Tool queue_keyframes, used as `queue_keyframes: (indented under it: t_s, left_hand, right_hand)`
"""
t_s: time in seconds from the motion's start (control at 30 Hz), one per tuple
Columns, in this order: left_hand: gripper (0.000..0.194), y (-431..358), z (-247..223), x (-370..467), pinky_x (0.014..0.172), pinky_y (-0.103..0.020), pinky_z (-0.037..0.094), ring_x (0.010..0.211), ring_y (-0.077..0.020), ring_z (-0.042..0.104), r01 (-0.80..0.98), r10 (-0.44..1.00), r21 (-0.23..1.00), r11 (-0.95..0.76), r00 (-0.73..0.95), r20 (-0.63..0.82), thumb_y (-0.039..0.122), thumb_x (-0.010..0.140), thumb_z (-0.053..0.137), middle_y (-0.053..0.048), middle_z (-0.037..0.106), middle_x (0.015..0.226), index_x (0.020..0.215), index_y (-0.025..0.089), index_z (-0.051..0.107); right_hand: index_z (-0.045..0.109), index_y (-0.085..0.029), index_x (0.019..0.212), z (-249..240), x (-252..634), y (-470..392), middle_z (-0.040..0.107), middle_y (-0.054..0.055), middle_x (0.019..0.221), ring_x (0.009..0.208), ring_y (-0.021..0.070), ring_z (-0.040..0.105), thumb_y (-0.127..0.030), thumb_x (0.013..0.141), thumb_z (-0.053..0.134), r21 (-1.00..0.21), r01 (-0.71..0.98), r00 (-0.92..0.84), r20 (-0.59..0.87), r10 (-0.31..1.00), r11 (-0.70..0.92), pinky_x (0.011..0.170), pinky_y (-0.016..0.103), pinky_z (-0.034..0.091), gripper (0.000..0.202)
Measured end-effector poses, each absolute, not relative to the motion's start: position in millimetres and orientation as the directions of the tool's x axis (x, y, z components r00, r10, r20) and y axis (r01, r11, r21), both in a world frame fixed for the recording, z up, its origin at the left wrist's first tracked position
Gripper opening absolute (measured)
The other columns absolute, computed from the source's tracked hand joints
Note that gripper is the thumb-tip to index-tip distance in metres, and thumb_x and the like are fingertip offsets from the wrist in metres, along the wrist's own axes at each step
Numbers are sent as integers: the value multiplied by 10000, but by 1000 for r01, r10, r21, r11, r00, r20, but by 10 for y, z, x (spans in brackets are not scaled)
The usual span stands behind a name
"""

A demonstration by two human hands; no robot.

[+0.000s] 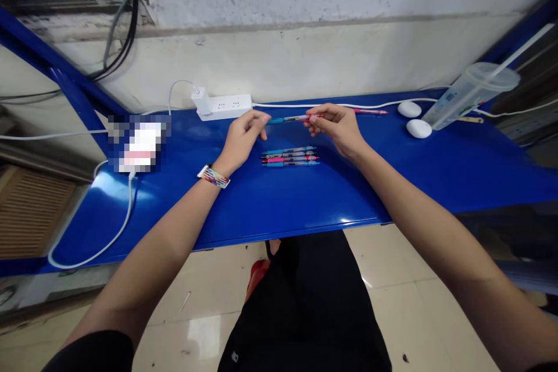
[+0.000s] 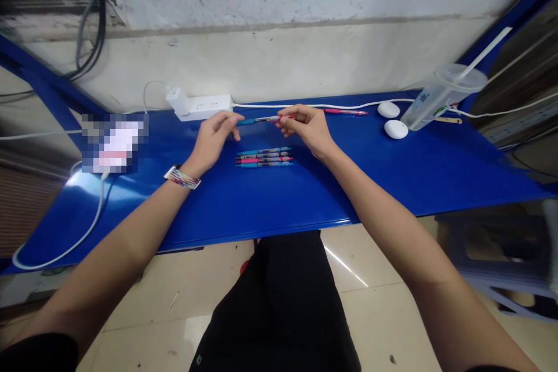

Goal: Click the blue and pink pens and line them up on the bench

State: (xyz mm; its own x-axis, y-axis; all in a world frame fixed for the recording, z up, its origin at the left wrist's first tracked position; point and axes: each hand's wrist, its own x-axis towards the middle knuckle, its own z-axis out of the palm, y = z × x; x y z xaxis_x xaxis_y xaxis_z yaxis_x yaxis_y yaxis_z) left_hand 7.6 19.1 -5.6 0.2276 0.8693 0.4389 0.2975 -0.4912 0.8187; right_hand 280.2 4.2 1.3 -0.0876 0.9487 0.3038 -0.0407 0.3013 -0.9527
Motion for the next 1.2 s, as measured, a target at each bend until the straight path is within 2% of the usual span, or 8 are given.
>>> queue_keyframes:
  t_s: [0.1,0.17,0.27,0.43,0.53,0.7,0.93,1.2]
  left_hand:
    - [383,189,-52,72,795,-340,585,788,-185,732,274,847,805,-526,251,468,497,922,843,4,726,847,1202,275,707]
    - [282,183,-45,70,799,-348,585,786,-190,734,313,855,798,-515,246,456,533,990,763,-18,742,823,1040,256,737]
    - [539,169,-28,65,797,-362,581,749,-196,739,343,882,814,-469,230,411,619,1128,502,-52,734,718,834,230,732]
    - [388,162,-10,62,831,-344,602,815,-189,748,271,849,808,-523,243,469,546,943,825,-24,780,881,1189,258,742]
    - [349,178,-22,47,810,-345,599,767,-180,725,319,852,790,-523,225,473,578,1020,733,-33,768,812,929,242,751]
    - [640,215,-42,16,699,-336,565,609,-162,643,390,869,779,-491,163,466,649,1124,539,-24,642,579,650,236,658]
    - [129,280,-54,13,859,-339,642,894,-190,783,284,871,825,-488,97,482,357,1007,771,-54,815,968,1054,238,781]
    - [150,310,-62,-11,907,-359,670,990,-214,797,288,874,829,-480,72,481,222,968,759,-73,835,1072,1110,235,803]
  right_hand:
    - [806,-245,998,16,2804,40,803,43,871,754,192,734,-522,797,952,-955,-28,-80,296,952,294,714,370,653,372]
    - [802,-250,998,22,2807,37,806,42,877,768,199,739,-530,795,953,-958,-19,-75,286,955,285,727,380,660,378]
    - [809,-246,1000,29,2812,32,803,42,877,770,197,740,-520,790,952,-960,-25,-73,280,957,279,736,379,662,373]
    - [814,-246,993,26,2812,30,802,39,872,766,190,734,-513,790,955,-958,-50,-64,286,956,283,737,372,657,364]
    - [807,-242,999,20,2817,39,795,38,868,773,189,734,-503,794,954,-959,-40,-61,284,957,282,729,361,652,363]
    - [785,-230,1042,18,2849,59,780,47,910,768,175,731,-431,801,958,-956,-54,-107,294,950,290,720,339,634,358]
    - [807,-242,942,-1,2909,116,765,26,854,743,165,690,-386,778,921,-958,-167,-40,241,970,232,723,335,632,247]
    - [775,-246,932,-13,2940,141,724,18,819,740,163,681,-365,787,880,-963,-173,8,210,978,208,722,326,618,215]
